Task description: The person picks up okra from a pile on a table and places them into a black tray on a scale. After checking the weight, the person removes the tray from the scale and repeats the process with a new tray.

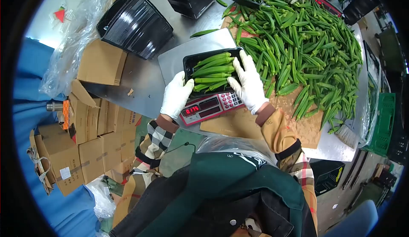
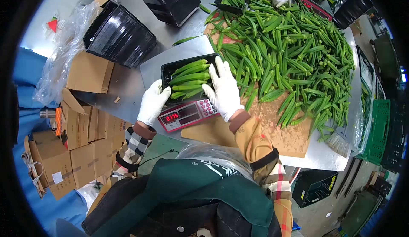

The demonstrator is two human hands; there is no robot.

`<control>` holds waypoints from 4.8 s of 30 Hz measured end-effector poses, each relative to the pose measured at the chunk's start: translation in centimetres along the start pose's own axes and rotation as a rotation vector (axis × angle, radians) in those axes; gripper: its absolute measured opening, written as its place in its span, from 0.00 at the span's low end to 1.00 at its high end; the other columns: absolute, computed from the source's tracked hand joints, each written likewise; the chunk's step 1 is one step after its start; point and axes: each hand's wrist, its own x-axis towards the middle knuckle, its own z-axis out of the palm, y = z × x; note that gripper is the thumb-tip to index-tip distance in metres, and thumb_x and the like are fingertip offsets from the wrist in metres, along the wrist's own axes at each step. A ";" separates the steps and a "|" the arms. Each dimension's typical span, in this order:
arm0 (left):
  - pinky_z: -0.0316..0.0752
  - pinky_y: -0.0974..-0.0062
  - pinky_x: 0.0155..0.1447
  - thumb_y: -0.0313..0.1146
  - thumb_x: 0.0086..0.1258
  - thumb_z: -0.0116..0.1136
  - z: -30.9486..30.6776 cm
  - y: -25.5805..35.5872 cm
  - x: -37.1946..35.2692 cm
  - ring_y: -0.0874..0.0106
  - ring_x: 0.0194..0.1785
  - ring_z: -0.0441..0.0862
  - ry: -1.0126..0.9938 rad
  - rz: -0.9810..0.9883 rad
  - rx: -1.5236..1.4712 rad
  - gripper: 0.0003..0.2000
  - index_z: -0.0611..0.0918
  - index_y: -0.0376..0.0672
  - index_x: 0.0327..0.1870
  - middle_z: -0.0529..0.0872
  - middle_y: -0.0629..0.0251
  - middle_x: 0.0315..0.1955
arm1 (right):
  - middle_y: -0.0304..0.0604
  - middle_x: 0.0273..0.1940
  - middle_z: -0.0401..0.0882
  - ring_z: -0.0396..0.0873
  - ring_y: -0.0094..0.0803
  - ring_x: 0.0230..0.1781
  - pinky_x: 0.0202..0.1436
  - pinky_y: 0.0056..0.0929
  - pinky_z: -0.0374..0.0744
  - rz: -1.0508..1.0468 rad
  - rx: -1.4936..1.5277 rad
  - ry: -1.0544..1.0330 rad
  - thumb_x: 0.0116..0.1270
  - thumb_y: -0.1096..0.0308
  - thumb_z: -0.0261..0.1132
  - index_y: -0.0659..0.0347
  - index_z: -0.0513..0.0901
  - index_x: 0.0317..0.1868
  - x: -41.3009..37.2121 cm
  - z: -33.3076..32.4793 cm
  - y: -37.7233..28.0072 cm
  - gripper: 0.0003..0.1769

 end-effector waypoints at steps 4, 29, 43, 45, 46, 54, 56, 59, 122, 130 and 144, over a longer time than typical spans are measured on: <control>0.79 0.75 0.51 0.39 0.76 0.63 -0.8 -1.3 0.3 0.74 0.44 0.85 -0.015 0.008 -0.208 0.22 0.80 0.35 0.65 0.89 0.60 0.45 | 0.61 0.78 0.60 0.61 0.60 0.77 0.81 0.47 0.61 0.094 0.104 0.178 0.71 0.61 0.68 0.62 0.72 0.75 -2.1 -1.0 -0.3 0.34; 0.80 0.63 0.45 0.44 0.76 0.59 -0.7 2.9 4.1 0.61 0.37 0.87 -0.230 -0.099 0.256 0.19 0.84 0.31 0.46 0.88 0.48 0.33 | 0.38 0.39 0.85 0.80 0.24 0.40 0.48 0.25 0.79 0.995 0.149 0.346 0.71 0.76 0.65 0.62 0.85 0.45 -26.0 0.1 9.3 0.05; 0.89 0.60 0.37 0.32 0.71 0.55 15.8 13.0 37.3 0.52 0.35 0.92 -0.071 -0.051 -0.256 0.15 0.83 0.26 0.46 0.90 0.40 0.38 | 0.41 0.29 0.82 0.82 0.37 0.30 0.40 0.36 0.81 1.019 -0.097 0.275 0.62 0.69 0.69 0.53 0.86 0.37 -24.4 -0.9 8.5 0.04; 0.89 0.52 0.33 0.33 0.73 0.55 18.4 14.6 37.8 0.44 0.35 0.91 -0.034 -0.229 -0.608 0.16 0.80 0.27 0.53 0.88 0.37 0.40 | 0.41 0.29 0.82 0.81 0.37 0.30 0.39 0.36 0.80 1.010 -0.118 0.277 0.61 0.68 0.69 0.53 0.86 0.37 -24.5 -0.7 8.7 0.03; 0.89 0.51 0.34 0.38 0.75 0.58 19.6 13.2 39.2 0.45 0.35 0.90 -0.089 -0.234 -0.626 0.20 0.77 0.29 0.58 0.88 0.39 0.40 | 0.40 0.29 0.81 0.81 0.37 0.29 0.38 0.37 0.80 1.034 -0.098 0.274 0.61 0.68 0.69 0.53 0.86 0.37 -24.1 -1.0 8.3 0.03; 0.80 0.64 0.63 0.44 0.76 0.64 9.3 15.4 25.9 0.59 0.56 0.86 0.030 0.546 0.113 0.25 0.80 0.35 0.65 0.86 0.50 0.54 | 0.39 0.28 0.81 0.80 0.37 0.28 0.37 0.37 0.79 1.004 -0.145 0.275 0.62 0.67 0.69 0.52 0.85 0.38 -24.3 -0.8 8.4 0.05; 0.73 0.67 0.68 0.40 0.76 0.63 3.7 17.6 20.4 0.61 0.61 0.83 0.373 0.672 0.239 0.24 0.79 0.35 0.67 0.86 0.50 0.57 | 0.39 0.28 0.81 0.80 0.37 0.28 0.36 0.37 0.79 1.013 -0.144 0.273 0.62 0.67 0.70 0.52 0.85 0.38 -24.4 -0.8 8.4 0.05; 0.75 0.64 0.66 0.37 0.78 0.58 -6.4 18.1 16.0 0.53 0.61 0.83 0.742 0.761 0.640 0.20 0.82 0.36 0.65 0.86 0.46 0.58 | 0.45 0.33 0.84 0.83 0.45 0.35 0.43 0.44 0.81 1.047 -0.094 0.218 0.64 0.64 0.69 0.53 0.85 0.39 -24.1 -1.5 8.4 0.06; 0.81 0.62 0.61 0.40 0.78 0.61 31.5 12.5 2.0 0.74 0.51 0.84 -1.317 -0.632 -0.899 0.34 0.63 0.36 0.79 0.83 0.72 0.51 | 0.36 0.42 0.85 0.78 0.20 0.35 0.39 0.20 0.77 1.100 1.221 0.467 0.61 0.79 0.66 0.65 0.78 0.64 -29.9 -11.2 17.0 0.27; 0.80 0.71 0.49 0.44 0.80 0.59 33.8 12.9 4.3 0.78 0.39 0.77 -1.145 -0.207 -0.438 0.23 0.79 0.36 0.65 0.79 0.74 0.35 | 0.44 0.50 0.86 0.85 0.29 0.39 0.43 0.29 0.84 1.083 1.661 0.582 0.66 0.77 0.65 0.66 0.77 0.66 -34.0 -12.7 15.1 0.26; 0.79 0.80 0.44 0.32 0.75 0.65 38.2 12.6 0.1 0.80 0.36 0.83 -0.786 0.113 -0.013 0.15 0.84 0.35 0.57 0.87 0.69 0.39 | 0.40 0.33 0.85 0.81 0.23 0.28 0.35 0.24 0.80 1.170 1.243 0.852 0.68 0.73 0.71 0.64 0.82 0.43 -32.0 -14.7 16.5 0.07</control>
